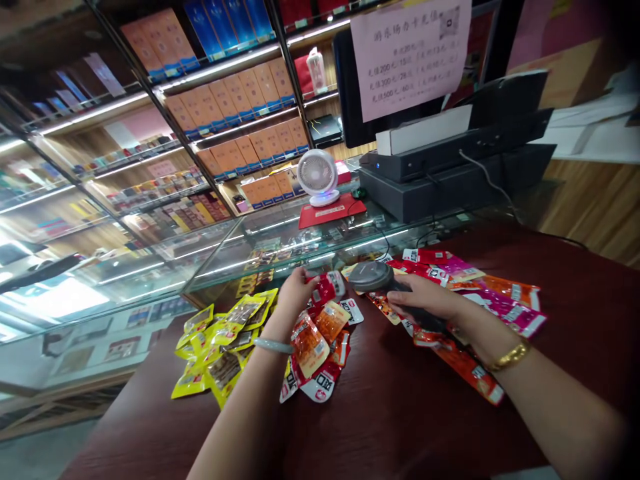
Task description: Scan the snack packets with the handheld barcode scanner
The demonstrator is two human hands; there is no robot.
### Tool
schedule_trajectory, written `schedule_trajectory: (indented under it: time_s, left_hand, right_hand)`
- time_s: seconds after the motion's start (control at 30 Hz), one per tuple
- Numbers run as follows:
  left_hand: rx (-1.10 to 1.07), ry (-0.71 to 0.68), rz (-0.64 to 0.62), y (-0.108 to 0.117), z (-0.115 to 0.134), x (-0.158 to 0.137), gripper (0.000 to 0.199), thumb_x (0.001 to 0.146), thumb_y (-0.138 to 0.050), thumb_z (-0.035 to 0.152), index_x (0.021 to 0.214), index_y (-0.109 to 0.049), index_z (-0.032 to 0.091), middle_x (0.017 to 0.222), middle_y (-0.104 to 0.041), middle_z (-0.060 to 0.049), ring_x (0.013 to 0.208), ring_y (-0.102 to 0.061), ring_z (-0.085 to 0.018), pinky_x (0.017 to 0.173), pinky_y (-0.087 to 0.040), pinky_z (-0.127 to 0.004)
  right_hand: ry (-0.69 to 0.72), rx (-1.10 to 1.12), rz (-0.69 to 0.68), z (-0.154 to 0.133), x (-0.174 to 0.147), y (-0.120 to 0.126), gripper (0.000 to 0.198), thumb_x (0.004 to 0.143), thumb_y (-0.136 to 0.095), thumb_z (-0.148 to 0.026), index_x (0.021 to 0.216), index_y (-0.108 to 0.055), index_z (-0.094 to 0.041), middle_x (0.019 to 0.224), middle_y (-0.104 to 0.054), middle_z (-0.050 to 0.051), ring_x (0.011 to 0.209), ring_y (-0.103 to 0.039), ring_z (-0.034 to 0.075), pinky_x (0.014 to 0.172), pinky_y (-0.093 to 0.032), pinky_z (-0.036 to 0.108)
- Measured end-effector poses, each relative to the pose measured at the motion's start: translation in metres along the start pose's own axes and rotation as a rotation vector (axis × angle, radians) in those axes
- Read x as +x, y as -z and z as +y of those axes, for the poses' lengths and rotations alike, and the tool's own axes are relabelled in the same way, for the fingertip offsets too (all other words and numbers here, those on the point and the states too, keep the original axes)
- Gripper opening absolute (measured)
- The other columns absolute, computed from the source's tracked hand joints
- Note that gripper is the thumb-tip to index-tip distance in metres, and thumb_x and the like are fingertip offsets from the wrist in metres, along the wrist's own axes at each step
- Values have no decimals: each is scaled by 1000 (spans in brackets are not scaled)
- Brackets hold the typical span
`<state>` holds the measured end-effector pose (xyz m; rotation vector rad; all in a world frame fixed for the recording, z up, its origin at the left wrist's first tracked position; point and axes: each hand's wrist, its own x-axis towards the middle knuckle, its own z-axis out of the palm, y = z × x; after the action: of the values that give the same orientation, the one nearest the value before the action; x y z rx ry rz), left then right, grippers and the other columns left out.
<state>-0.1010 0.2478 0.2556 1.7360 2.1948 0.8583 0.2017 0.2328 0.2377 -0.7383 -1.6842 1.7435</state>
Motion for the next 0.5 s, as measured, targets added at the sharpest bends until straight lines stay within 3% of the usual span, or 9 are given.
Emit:
schedule_trajectory:
  time_s: [0.07, 0.13, 0.23, 0.33, 0.4, 0.5]
  left_hand:
    - [252, -32, 86, 6, 0, 3, 27, 78, -65, 43, 91, -58, 20, 86, -68, -8, 89, -63, -26, 79, -45, -35]
    - [371, -103, 110, -2, 8, 8, 30, 82, -60, 45, 99, -60, 21, 102, -68, -11, 102, -61, -28, 86, -45, -38]
    - [433, -220, -71, -36, 26, 23, 42, 84, -56, 53, 106, -64, 19, 110, -68, -13, 106, -61, -28, 89, -45, -36]
    - [535, -236, -268, -75, 40, 43, 52, 82, -56, 58, 106, -68, 14, 112, -67, -19, 108, -62, -30, 90, -46, -36]
    - [557, -232, -317, -93, 44, 54, 52, 79, -61, 56, 107, -68, 13, 114, -67, -21, 110, -62, -31, 91, -46, -35]
    - [513, -221, -272, -105, 42, 65, 47, 76, -67, 47, 108, -68, 12, 114, -67, -21, 109, -63, -30, 88, -46, -33]
  right_hand:
    - [6, 25, 15, -3, -2, 3, 36, 82, -71, -50, 93, -57, -18, 59, -58, -5, 39, -51, 8, 37, -39, 18]
    - [23, 47, 17, -6, -3, 5, 36, 82, -71, -50, 89, -56, -18, 59, -58, -5, 39, -50, 8, 36, -37, 18]
    - [29, 87, 25, -6, -4, 8, 37, 82, -70, -51, 86, -54, -18, 60, -58, -5, 40, -51, 8, 36, -35, 17]
    - [10, 116, 61, -3, -4, 10, 37, 82, -71, -50, 88, -53, -18, 60, -57, -5, 39, -49, 7, 35, -35, 17]
    - [4, 129, 83, 0, -3, 12, 38, 81, -71, -50, 90, -53, -18, 59, -57, -6, 38, -48, 7, 34, -35, 18]
    - [5, 155, 82, 2, -2, 15, 39, 80, -72, -51, 89, -52, -19, 58, -56, -6, 36, -47, 7, 34, -33, 19]
